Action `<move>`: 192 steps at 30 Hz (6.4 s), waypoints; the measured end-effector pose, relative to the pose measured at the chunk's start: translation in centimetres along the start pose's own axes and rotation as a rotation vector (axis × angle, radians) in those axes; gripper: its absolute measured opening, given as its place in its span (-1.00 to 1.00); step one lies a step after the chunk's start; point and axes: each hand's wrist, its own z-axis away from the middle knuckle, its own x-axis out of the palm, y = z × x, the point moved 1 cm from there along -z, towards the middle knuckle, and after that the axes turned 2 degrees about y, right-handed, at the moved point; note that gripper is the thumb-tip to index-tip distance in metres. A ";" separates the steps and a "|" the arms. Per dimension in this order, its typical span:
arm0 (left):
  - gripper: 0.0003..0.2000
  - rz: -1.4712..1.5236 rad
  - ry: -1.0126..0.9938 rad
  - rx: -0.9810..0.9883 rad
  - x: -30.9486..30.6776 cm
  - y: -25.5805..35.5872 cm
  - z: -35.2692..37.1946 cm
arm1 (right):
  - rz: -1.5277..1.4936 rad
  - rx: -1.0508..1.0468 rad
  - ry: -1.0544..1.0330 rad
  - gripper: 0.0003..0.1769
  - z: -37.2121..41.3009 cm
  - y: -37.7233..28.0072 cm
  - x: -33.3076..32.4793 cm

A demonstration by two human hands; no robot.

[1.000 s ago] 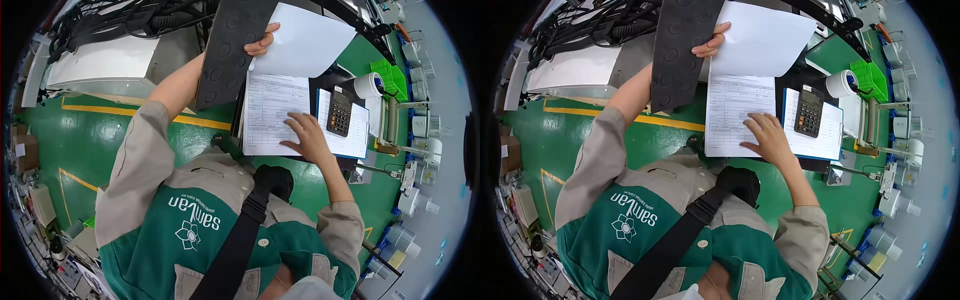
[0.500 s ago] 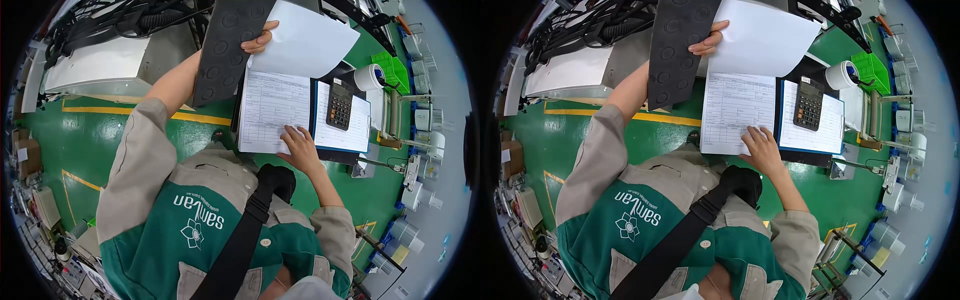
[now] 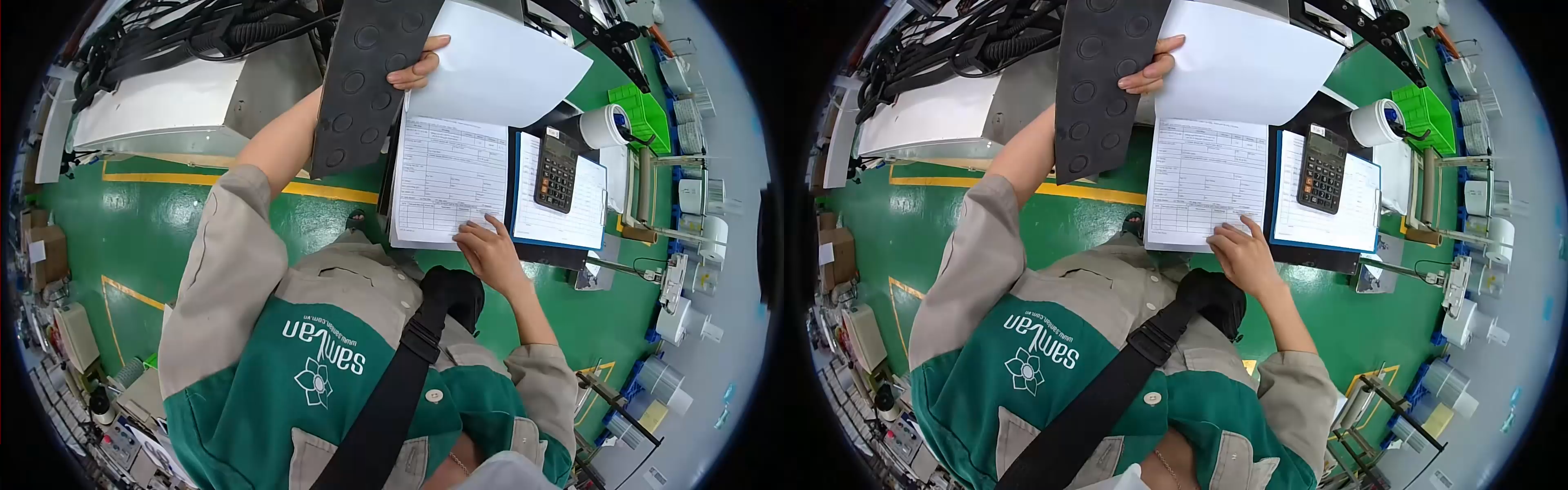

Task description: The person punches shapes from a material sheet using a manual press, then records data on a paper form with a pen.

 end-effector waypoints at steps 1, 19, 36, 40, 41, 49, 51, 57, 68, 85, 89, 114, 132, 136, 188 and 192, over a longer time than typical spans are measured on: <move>-0.49 -0.010 0.018 -0.015 0.1 0.1 0.1 | -0.014 0.005 0.018 -0.87 0.0 -0.1 0.2; -0.46 -0.009 -0.041 -0.033 0.2 -0.3 0.2 | 0.114 0.029 0.239 -0.96 -0.5 -0.5 -0.2; -0.65 0.216 -0.069 0.005 0.1 -1.0 0.0 | -0.140 0.160 0.173 -0.77 -0.5 -0.4 -0.3; -0.67 0.335 -0.257 0.152 -0.8 -1.8 0.5 | -0.137 0.158 0.185 -0.78 -0.5 -0.4 -0.2; -0.67 0.289 -0.210 0.115 -0.6 -1.3 0.6 | -0.131 0.149 0.196 -0.79 -0.4 -0.3 -0.2; -0.50 0.041 -0.015 -0.042 0.9 0.1 0.4 | -0.097 0.135 0.171 -0.87 -0.3 -0.3 -0.4; -0.50 0.068 -0.051 -0.026 0.6 -0.1 0.2 | -0.093 0.126 0.157 -0.88 -0.3 -0.1 -0.4; -0.53 0.104 -0.065 -0.017 0.6 0.0 0.3 | -0.066 0.113 0.170 -0.89 -0.4 -0.3 -0.8; -0.57 0.151 -0.053 0.012 0.4 -0.1 0.6 | 0.106 0.136 0.299 -0.93 -2.9 -0.7 -6.8; -0.51 0.125 -0.081 0.023 0.3 0.8 0.4 | 0.097 0.114 0.140 -0.95 -3.9 -1.0 -6.6; -0.47 0.089 -0.036 0.051 0.2 0.6 -0.1 | 0.089 0.111 0.140 -0.94 -3.6 -1.0 -6.0; -0.43 0.124 0.068 -0.008 0.9 0.7 -0.6 | 0.053 0.138 0.051 -0.94 -2.6 -1.0 -4.4; -0.42 0.145 0.005 -0.026 0.3 0.1 -1.0 | 0.070 0.136 0.016 -0.93 -2.2 -0.9 -3.9; -0.42 0.109 -0.107 -0.016 -0.3 -0.2 -1.1 | 0.066 0.148 0.018 -0.93 -2.2 -0.7 -4.1; -0.47 0.158 -0.203 -0.132 -1.2 -1.3 -1.0 | 0.778 -0.097 0.611 -0.92 -17.2 1.8 -17.9; -0.47 0.228 -0.290 -0.134 -1.1 -0.9 -0.8 | 0.771 -0.118 0.626 -0.92 -17.7 2.3 -17.9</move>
